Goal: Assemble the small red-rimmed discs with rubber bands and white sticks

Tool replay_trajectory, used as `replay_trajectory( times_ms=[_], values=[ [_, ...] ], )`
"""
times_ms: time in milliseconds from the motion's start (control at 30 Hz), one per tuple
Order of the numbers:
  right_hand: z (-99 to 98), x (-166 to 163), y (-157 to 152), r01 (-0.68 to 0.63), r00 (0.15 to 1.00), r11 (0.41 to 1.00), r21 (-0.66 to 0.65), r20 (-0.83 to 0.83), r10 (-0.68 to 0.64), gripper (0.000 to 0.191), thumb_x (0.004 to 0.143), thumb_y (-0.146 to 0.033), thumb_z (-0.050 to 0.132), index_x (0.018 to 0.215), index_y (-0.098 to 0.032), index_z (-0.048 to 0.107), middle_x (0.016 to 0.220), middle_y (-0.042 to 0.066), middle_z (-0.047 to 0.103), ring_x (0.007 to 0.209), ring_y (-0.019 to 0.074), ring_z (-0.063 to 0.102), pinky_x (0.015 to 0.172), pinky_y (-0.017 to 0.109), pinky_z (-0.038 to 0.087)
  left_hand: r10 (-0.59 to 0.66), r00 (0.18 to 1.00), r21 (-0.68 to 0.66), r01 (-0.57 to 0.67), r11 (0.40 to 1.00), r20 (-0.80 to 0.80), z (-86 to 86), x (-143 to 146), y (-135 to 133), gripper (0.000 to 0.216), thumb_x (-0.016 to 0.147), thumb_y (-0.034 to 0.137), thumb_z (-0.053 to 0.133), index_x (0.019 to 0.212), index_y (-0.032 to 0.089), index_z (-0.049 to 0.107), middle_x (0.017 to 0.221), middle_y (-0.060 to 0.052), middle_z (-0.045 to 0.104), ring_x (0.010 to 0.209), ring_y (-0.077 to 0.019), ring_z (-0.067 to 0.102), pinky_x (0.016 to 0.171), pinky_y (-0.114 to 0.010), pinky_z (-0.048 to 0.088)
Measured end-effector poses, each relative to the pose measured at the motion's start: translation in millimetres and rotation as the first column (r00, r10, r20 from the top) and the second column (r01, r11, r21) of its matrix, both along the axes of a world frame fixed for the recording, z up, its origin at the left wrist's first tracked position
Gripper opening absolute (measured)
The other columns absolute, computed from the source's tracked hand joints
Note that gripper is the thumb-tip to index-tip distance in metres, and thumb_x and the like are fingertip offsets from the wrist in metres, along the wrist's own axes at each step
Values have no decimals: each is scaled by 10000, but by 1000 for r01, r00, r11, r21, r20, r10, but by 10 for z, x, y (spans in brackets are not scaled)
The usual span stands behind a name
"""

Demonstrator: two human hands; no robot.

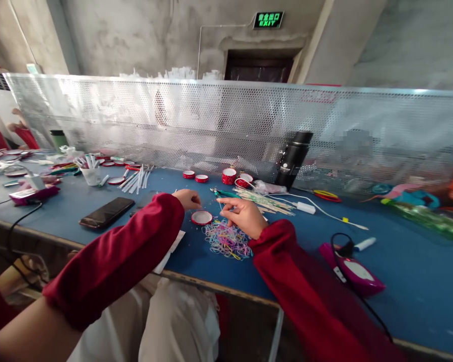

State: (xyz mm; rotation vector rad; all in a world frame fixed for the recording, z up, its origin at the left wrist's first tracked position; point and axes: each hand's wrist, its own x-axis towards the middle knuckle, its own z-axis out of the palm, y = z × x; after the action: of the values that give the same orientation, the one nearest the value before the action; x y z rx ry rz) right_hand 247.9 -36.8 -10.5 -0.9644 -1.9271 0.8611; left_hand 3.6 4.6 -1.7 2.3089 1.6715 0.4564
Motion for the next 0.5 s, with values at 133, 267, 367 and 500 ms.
replay_trajectory(
  times_ms=[133, 267, 367, 500],
  values=[
    [17, -10, 6, 28, 997, 999, 29, -74, -26, 385, 666, -443, 801, 944, -184, 737, 732, 35, 722, 641, 190, 703, 598, 296, 568, 8, 994, -116, -21, 993, -113, -8, 71, -53, 260, 710, 385, 698, 867, 184, 747, 875, -56, 719, 807, -212, 635, 738, -281, 475],
    [14, -4, 33, 52, 991, 997, 62, -127, -44, 365, 644, -461, 819, 870, -188, 734, 767, 56, 744, 726, 222, 718, 703, 348, 589, 44, 990, -100, -57, 993, -132, -65, 159, -62, 161, 683, 282, 700, 797, 180, 748, 823, -88, 705, 792, -231, 632, 727, -301, 462],
    [0, 0, 46, 75, 992, 989, 128, -115, -60, 365, 647, -446, 822, 892, -188, 738, 820, 64, 739, 740, 217, 702, 715, 358, 584, 97, 989, -84, -107, 991, -113, -106, 181, -58, 85, 665, 208, 696, 735, 172, 728, 744, -83, 677, 759, -218, 609, 699, -291, 444],
    [-23, -1, 50, 58, 996, 977, 204, -85, -42, 435, 647, -416, 831, 1003, -192, 721, 895, 59, 707, 757, 195, 678, 750, 367, 575, 104, 993, 17, -105, 994, 50, -108, 157, -50, 74, 676, 217, 707, 720, 157, 706, 685, -47, 639, 682, -164, 546, 642, -265, 402]
  ],
)
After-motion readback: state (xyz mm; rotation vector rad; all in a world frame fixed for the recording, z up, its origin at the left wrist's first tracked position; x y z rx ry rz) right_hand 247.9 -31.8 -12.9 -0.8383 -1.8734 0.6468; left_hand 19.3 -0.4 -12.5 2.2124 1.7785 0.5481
